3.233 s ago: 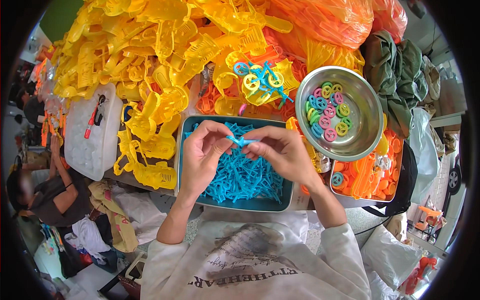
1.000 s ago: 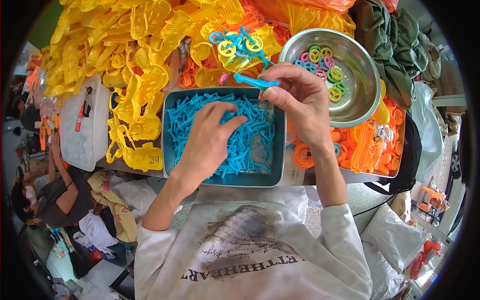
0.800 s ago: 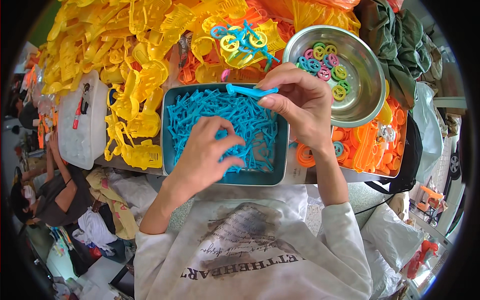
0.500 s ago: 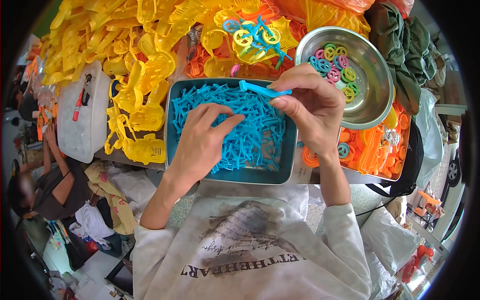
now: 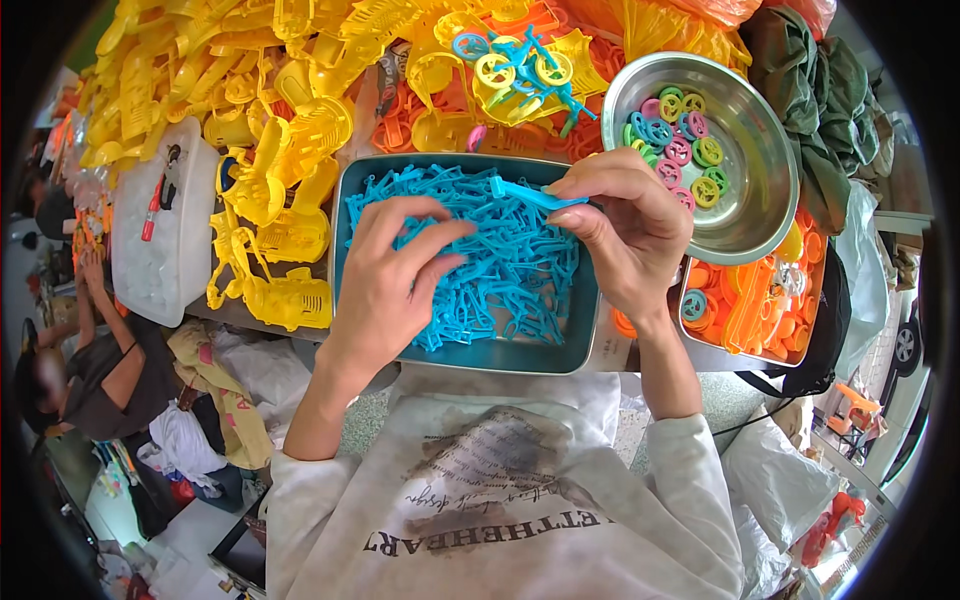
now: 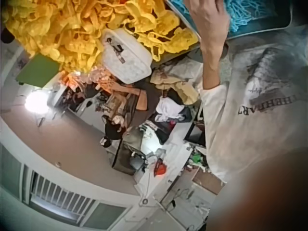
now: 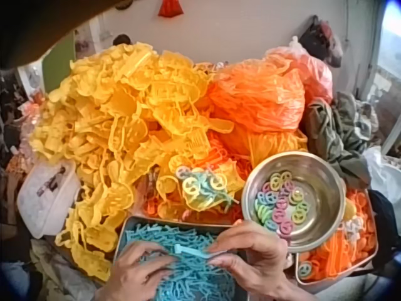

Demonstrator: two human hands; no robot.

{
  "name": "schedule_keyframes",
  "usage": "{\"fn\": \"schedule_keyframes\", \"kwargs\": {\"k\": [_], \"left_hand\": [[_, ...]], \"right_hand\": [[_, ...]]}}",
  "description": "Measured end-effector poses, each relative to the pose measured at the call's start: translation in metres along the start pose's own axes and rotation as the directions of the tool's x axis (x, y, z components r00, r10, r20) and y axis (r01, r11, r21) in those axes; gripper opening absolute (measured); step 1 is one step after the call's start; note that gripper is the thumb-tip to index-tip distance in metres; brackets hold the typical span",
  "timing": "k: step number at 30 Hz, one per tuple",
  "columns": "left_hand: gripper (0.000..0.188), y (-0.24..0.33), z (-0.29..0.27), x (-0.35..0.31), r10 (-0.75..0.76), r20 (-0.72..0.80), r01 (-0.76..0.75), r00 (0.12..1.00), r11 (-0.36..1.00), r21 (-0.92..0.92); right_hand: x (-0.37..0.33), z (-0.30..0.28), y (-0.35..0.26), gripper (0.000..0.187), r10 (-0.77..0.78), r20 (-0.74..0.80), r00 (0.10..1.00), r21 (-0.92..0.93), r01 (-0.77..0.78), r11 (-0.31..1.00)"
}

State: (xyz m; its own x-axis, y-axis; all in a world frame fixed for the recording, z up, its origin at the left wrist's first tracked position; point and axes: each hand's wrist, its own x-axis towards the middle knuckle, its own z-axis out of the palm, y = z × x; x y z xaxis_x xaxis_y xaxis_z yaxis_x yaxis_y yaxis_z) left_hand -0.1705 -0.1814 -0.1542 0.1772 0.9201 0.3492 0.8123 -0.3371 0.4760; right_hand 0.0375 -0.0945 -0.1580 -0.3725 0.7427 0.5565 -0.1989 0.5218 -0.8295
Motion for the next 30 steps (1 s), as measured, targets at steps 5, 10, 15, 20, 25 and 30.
{"fn": "schedule_keyframes", "kwargs": {"k": [5, 10, 15, 20, 25, 30], "left_hand": [[0.04, 0.003, 0.002, -0.002, -0.044, 0.186, 0.037, 0.982, 0.998, 0.042], [0.039, -0.007, 0.004, 0.005, -0.07, 0.054, 0.07, 0.996, 0.997, -0.006], [0.028, -0.002, -0.005, -0.015, -0.147, 0.042, 0.148, 0.988, 0.989, -0.031], [0.021, 0.0, 0.001, -0.03, -0.13, 0.238, 0.109, 0.963, 0.989, 0.099], [0.022, 0.002, 0.001, -0.027, -0.164, 0.252, 0.152, 0.954, 0.986, 0.068], [0.017, 0.003, 0.011, -0.027, -0.19, 0.235, 0.167, 0.953, 0.979, 0.116]], "right_hand": [[0.0, 0.004, 0.002, 0.017, 0.0, 0.021, 1.0, -0.007, 0.0, 1.0], [0.001, 0.01, -0.001, 0.016, 0.047, -0.019, 0.999, -0.039, -0.048, 0.998], [-0.001, 0.005, -0.004, 0.019, 0.003, 0.028, 1.0, -0.057, -0.002, 0.998], [0.0, 0.009, -0.007, 0.019, -0.05, -0.003, 0.999, -0.134, 0.049, 0.99], [0.0, 0.011, -0.005, 0.021, -0.076, -0.002, 0.997, -0.186, 0.074, 0.98], [0.001, 0.013, -0.003, 0.021, -0.09, 0.075, 0.993, -0.19, 0.103, 0.976]]}}
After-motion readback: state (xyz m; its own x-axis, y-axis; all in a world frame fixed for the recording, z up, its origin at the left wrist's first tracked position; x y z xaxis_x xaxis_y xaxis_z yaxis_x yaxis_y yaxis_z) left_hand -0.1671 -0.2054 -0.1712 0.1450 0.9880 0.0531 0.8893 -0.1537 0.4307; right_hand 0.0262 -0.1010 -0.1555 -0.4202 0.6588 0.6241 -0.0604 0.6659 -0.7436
